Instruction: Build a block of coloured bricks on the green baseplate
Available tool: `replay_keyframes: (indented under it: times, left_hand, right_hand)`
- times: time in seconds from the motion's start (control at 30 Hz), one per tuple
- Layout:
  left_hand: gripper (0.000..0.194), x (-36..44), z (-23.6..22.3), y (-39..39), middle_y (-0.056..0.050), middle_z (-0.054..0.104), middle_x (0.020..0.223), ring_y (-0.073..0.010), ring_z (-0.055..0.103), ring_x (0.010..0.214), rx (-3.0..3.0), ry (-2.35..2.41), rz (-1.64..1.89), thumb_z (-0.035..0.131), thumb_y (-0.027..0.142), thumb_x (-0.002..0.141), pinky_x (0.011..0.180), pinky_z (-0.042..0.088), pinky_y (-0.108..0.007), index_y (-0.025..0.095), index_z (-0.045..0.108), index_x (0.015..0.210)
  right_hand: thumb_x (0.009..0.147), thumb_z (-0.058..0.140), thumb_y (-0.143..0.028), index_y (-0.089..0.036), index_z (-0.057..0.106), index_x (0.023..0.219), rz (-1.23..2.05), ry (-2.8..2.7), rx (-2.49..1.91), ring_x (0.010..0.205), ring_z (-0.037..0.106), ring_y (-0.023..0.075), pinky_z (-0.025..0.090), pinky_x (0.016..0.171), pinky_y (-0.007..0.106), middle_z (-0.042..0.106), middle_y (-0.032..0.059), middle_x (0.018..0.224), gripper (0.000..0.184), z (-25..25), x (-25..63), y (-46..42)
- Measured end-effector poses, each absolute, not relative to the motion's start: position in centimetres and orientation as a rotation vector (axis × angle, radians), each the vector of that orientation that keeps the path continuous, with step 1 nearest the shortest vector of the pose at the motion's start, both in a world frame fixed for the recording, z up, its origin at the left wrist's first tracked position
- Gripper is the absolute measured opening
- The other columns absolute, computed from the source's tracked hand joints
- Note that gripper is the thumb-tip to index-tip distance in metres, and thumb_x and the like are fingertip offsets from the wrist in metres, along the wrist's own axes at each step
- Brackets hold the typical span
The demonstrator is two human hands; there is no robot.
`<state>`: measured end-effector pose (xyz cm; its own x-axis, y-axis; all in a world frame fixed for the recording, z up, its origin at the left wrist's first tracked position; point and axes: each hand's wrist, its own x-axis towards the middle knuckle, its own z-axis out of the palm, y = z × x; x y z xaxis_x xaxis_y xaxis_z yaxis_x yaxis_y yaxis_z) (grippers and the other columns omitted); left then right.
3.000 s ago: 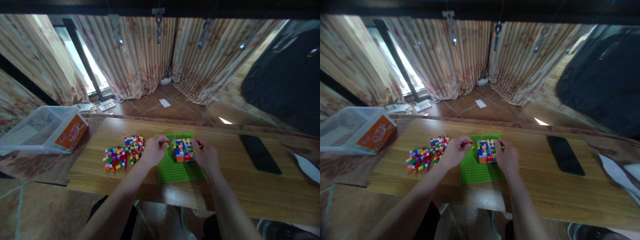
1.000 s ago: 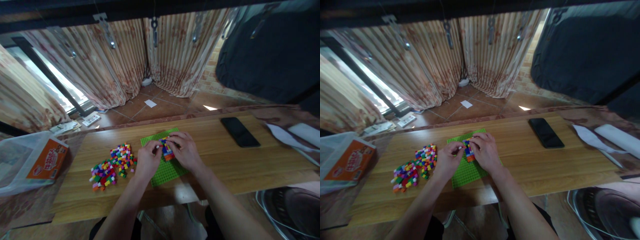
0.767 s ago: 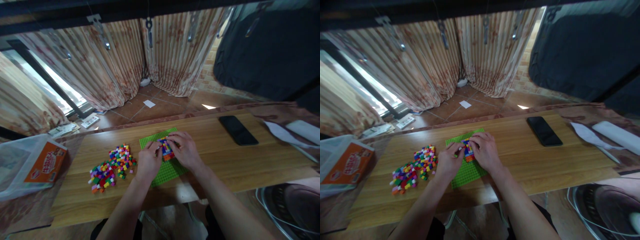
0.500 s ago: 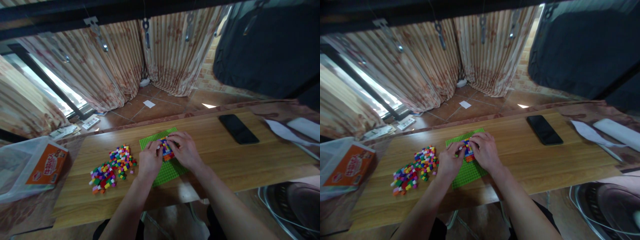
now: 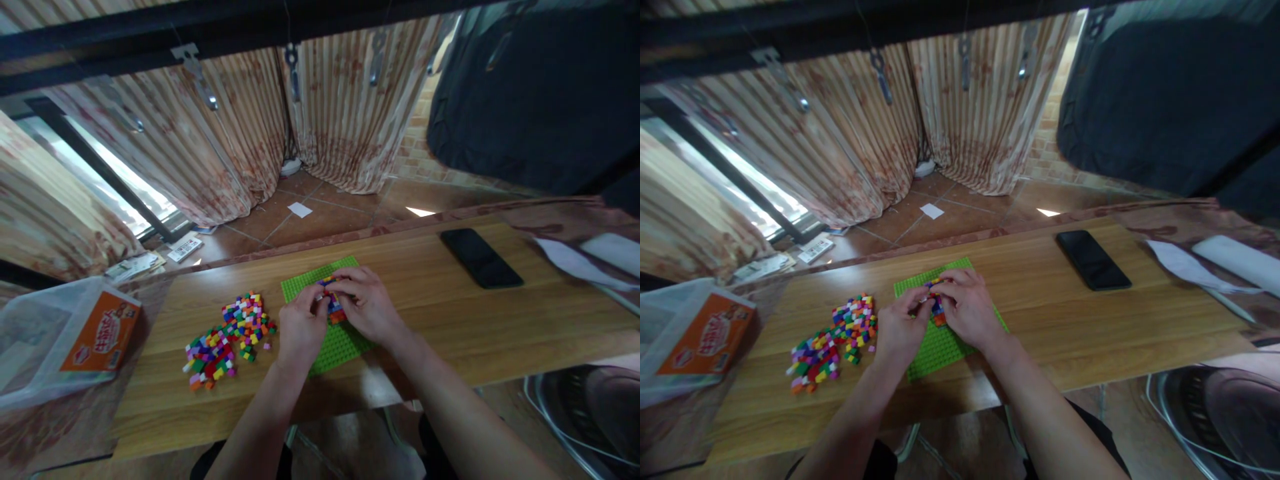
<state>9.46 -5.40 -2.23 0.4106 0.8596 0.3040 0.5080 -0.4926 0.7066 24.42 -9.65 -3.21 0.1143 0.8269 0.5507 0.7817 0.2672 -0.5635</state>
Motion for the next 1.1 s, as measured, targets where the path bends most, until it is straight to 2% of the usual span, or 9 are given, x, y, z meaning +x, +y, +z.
replay_keyframes:
  times: [0.27,0.53,0.8,1.1]
  left_hand:
    - [0.013,9.0,-2.2,-5.2,-0.002,0.075,0.088,-0.0156,0.069,0.077,1.96,1.125,0.973,0.064,0.021,0.083,0.074,0.052,-0.026,0.021,0.072,0.093]
    - [0.01,8.5,-2.0,-4.2,0.001,0.069,0.063,-0.0117,0.06,0.058,1.479,1.076,0.999,0.071,0.025,0.073,0.059,0.05,-0.023,0.017,0.075,0.078]
    - [0.016,8.6,-2.3,-3.9,-0.003,0.074,0.075,-0.0145,0.069,0.072,1.2,1.025,0.949,0.069,0.02,0.073,0.075,0.057,-0.029,0.016,0.077,0.086]
    - [0.016,7.9,-2.6,-3.7,-0.003,0.074,0.079,-0.0156,0.067,0.07,1.611,1.057,0.912,0.066,0.016,0.075,0.069,0.054,-0.027,0.018,0.075,0.088]
  right_hand:
    - [0.085,0.055,-0.01,-0.027,0.077,0.093,0.06,-1.726,-1.54,0.103,0.058,0.0228,0.047,0.09,0.044,0.069,0.0051,0.109,0.029,-3.4,24.2,-9.8]
    - [0.086,0.054,-0.01,-0.026,0.078,0.087,0.03,-1.734,-1.529,0.1,0.057,0.023,0.051,0.089,0.042,0.07,0.0065,0.103,0.029,-3.0,24.0,-9.6]
    - [0.087,0.051,-0.009,-0.027,0.077,0.093,0.081,-1.568,-1.457,0.099,0.063,0.0202,0.053,0.088,0.04,0.071,0.0057,0.103,0.032,-3.5,24.0,-9.6]
    - [0.087,0.052,-0.009,-0.026,0.076,0.095,0.059,-1.557,-1.512,0.095,0.065,0.0199,0.053,0.086,0.04,0.073,0.0051,0.1,0.03,-3.0,24.2,-9.6]
